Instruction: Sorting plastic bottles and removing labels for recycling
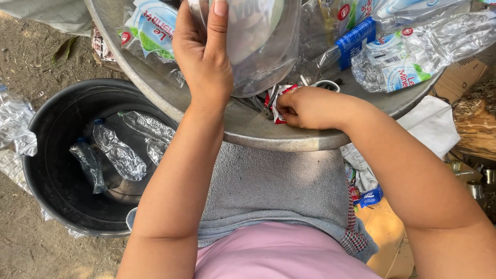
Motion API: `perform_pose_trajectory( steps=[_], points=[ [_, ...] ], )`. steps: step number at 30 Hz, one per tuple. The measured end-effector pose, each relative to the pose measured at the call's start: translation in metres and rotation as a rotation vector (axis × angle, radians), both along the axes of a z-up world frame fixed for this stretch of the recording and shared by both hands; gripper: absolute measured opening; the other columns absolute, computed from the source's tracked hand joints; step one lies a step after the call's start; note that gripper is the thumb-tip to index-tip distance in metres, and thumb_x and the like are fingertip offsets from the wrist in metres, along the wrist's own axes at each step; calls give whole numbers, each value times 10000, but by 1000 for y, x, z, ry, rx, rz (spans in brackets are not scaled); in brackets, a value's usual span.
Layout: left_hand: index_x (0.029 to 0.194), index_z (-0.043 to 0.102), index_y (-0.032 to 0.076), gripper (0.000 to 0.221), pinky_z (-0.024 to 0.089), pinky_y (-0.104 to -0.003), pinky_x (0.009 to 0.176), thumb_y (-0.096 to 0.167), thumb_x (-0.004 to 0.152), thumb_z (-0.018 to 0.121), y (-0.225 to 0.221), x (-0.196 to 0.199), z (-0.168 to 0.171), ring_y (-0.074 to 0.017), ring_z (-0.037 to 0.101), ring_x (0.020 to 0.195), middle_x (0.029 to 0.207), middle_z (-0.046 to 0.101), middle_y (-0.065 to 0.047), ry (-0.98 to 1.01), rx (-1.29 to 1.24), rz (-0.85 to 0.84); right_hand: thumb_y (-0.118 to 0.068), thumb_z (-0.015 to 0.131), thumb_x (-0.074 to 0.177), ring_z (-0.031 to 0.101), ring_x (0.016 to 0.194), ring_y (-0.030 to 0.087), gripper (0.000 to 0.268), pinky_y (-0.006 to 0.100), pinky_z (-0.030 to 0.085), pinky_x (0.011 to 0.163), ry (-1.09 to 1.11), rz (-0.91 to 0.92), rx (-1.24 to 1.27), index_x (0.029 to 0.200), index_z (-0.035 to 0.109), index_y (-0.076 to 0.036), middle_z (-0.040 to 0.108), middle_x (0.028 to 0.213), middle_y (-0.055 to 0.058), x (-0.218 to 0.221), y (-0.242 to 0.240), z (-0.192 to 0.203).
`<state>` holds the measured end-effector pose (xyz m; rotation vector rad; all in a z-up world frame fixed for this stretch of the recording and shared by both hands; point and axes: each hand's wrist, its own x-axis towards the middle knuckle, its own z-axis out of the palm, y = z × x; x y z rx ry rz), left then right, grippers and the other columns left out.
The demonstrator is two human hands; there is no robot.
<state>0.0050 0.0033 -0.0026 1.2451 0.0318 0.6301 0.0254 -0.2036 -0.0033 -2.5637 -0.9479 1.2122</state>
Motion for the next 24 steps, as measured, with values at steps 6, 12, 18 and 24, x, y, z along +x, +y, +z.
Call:
perform_pose_trajectory(
  steps=[6,12,18,24],
  points=[
    [1013,584,66,231,379,-222,617,295,1045,595,2,2,3,-51,407,689,787,526,40,26,78,34,-184,651,878,650,669,245,168,378,510,668,26,-124,-57,1004,734,-111,756,841,50,-2,8,21],
    [972,587,61,294,397,-224,624,346,1038,565,5,6,-3,-50,424,694,788,544,31,38,24,59,-369,604,1018,406,494,163,477,311,358,518,-306,-452,544,746,649,20,554,586,59,-5,-29,23],
    [915,561,59,349,397,-218,669,381,1042,517,6,7,-3,-55,416,721,800,510,29,53,-18,33,-270,536,1094,531,798,142,289,266,464,728,-465,-765,1186,1030,595,6,597,919,86,-6,-29,32],
    [953,573,49,327,372,-220,680,334,1077,472,2,4,-3,-57,400,741,803,517,41,63,23,-5,-282,633,981,553,1215,252,556,361,470,1118,-215,-577,1357,1423,427,-16,539,1316,146,5,23,50]
  ],
)
